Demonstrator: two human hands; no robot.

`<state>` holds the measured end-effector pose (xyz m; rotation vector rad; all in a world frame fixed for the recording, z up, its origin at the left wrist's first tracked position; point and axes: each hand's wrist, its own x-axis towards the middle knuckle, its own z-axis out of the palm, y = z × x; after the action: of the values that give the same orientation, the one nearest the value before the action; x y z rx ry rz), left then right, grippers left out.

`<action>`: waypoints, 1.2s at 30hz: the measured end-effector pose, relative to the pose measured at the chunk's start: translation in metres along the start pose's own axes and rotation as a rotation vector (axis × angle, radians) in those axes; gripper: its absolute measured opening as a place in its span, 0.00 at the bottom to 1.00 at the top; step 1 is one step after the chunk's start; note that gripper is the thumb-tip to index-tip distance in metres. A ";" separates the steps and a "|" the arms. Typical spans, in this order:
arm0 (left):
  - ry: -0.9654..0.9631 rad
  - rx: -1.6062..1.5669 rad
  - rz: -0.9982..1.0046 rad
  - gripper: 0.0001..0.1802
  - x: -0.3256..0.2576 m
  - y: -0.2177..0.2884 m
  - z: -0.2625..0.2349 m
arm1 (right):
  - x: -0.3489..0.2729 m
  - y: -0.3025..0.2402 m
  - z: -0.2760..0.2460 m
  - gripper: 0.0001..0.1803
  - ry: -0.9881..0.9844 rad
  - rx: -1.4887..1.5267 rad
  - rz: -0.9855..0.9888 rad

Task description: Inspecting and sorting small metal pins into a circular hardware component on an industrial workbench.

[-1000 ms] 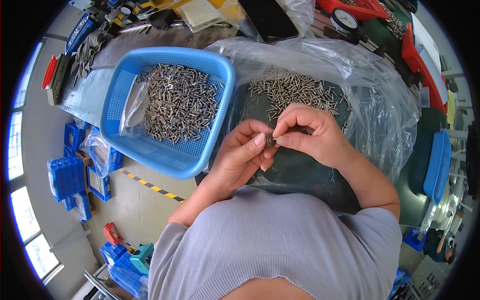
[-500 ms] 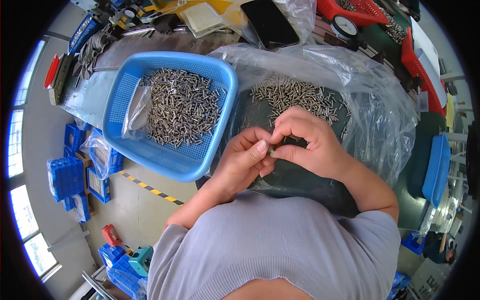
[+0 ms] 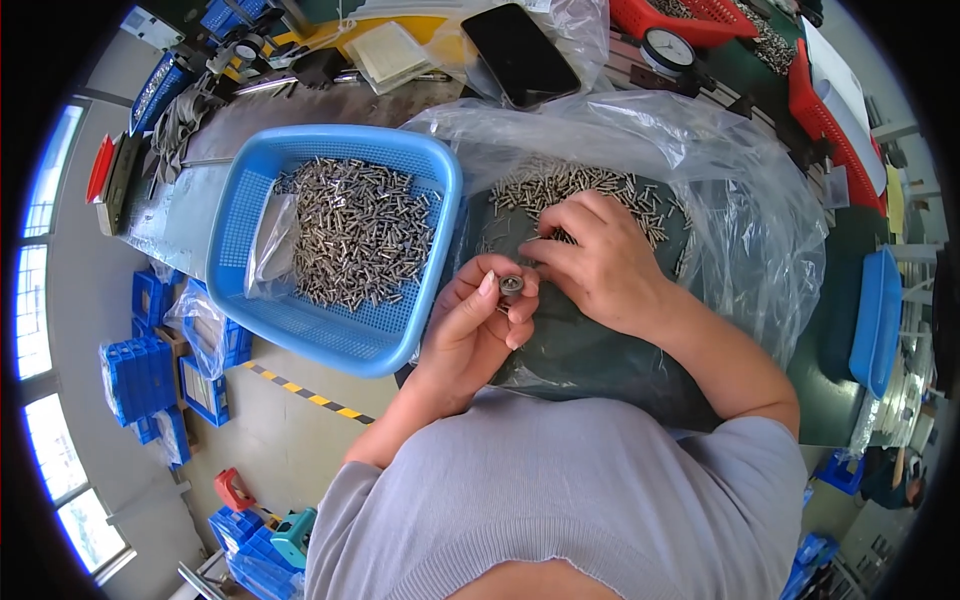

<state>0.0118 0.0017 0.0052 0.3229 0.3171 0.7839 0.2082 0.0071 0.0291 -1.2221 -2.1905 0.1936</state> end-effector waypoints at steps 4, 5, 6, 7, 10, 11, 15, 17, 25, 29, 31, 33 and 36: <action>-0.024 -0.007 0.006 0.10 0.000 0.000 -0.001 | -0.004 0.001 0.002 0.10 -0.020 0.021 0.030; -0.023 -0.007 0.002 0.10 0.000 0.000 -0.001 | -0.004 0.000 0.002 0.07 -0.021 0.037 0.061; -0.027 -0.006 0.005 0.10 0.000 0.000 -0.001 | -0.005 0.000 0.002 0.07 -0.021 0.039 0.064; -0.032 -0.005 0.008 0.10 0.000 0.000 -0.001 | -0.005 0.000 0.001 0.07 -0.025 0.032 0.056; -0.041 -0.006 0.008 0.10 0.000 0.000 -0.004 | -0.005 -0.001 -0.002 0.08 -0.039 0.027 0.037; -0.040 -0.005 0.007 0.10 0.000 0.000 -0.004 | -0.006 -0.001 -0.002 0.10 -0.048 0.028 0.024; -0.045 0.013 0.004 0.10 0.000 0.000 -0.002 | -0.007 -0.004 -0.001 0.05 -0.037 -0.017 0.014; -0.046 0.024 0.002 0.10 0.001 0.000 -0.002 | -0.005 -0.006 -0.002 0.05 -0.029 -0.015 0.029; -0.033 0.016 0.005 0.10 0.000 0.000 -0.002 | -0.008 -0.005 0.003 0.06 -0.075 -0.001 0.022; -0.033 0.044 0.012 0.10 -0.001 0.000 0.001 | -0.003 -0.004 -0.007 0.06 -0.075 0.220 0.085; -0.007 0.075 -0.009 0.10 -0.001 0.000 0.002 | -0.003 -0.007 -0.012 0.06 -0.064 0.389 0.229; 0.006 0.086 -0.001 0.11 -0.002 0.000 0.004 | -0.003 -0.011 -0.021 0.03 -0.112 0.731 0.515; 0.023 0.106 -0.020 0.11 -0.002 0.001 0.007 | -0.003 -0.012 -0.021 0.02 -0.074 0.962 0.488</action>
<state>0.0129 -0.0005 0.0123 0.4097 0.3837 0.7528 0.2127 -0.0055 0.0499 -1.1115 -1.4483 1.3221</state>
